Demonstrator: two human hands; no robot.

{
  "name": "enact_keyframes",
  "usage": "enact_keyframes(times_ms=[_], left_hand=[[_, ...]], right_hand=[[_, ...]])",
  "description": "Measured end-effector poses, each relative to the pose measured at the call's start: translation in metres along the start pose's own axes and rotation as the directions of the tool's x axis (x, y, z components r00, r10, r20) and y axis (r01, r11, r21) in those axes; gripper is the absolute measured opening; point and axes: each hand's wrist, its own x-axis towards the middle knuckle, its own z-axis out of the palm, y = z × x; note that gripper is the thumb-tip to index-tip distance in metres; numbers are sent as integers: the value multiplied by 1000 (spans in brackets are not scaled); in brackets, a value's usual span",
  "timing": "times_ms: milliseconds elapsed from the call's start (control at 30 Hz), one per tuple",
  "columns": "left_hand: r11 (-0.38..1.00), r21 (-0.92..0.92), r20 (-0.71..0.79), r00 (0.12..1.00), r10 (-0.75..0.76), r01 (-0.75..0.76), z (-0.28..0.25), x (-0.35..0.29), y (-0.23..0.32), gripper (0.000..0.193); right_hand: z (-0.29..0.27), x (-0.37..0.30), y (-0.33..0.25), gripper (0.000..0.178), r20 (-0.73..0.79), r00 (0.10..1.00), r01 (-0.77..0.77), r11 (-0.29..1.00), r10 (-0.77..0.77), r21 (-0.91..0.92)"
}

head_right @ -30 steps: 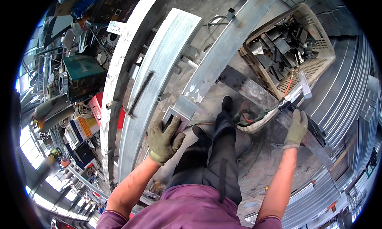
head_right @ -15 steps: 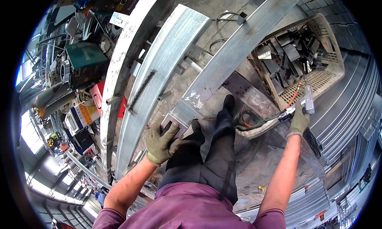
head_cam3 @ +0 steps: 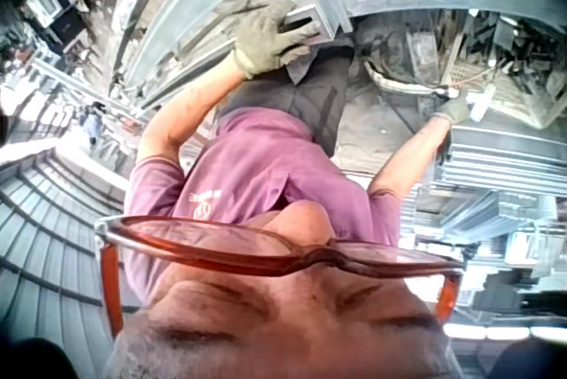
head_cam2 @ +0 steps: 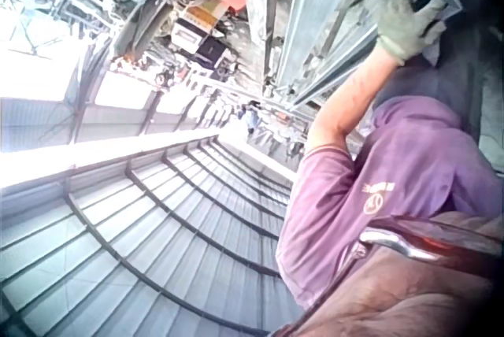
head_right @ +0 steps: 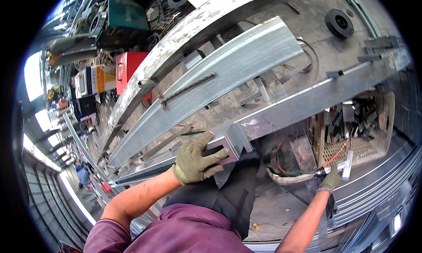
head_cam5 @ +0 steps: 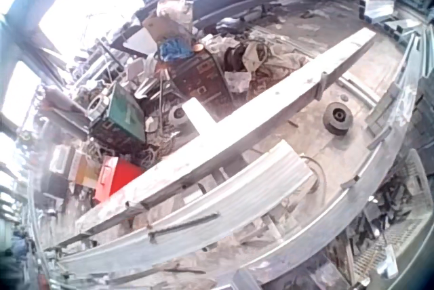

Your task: The person welds metal frame components using a handheld welding torch. They position metal bars, apply welds at joints, and reposition pieces to continue welding along the frame structure.

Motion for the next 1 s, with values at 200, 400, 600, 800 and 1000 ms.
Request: enact_keyframes(times_ms=[200, 400, 600, 800, 1000], left_hand=[[999, -16, 9, 1000, -30, 30, -1, -3, 0, 60], [999, -33, -25, 1000, -3, 2, 1, -9, -4, 62], [1000, -14, -51, 999, 15, -16, 3, -13, -6, 63], [997, -47, -106, 992, 63, -68, 13, -15, -8, 60], [997, -15, -115, 990, 75, -77, 12, -18, -10, 57]], right_hand=[[6, -99, -58, 42, -13, 996, -83, 953, 91, 290], [-38, -151, -73, 42, -120, 988, 116, 977, -96, 176], [-97, -266, -102, 43, -95, 932, 361, 867, -350, 344], [-100, -393, -136, 46, -63, 808, 512, 645, -586, 568], [-86, -453, -126, 42, 179, 669, 659, 687, -721, 305]])
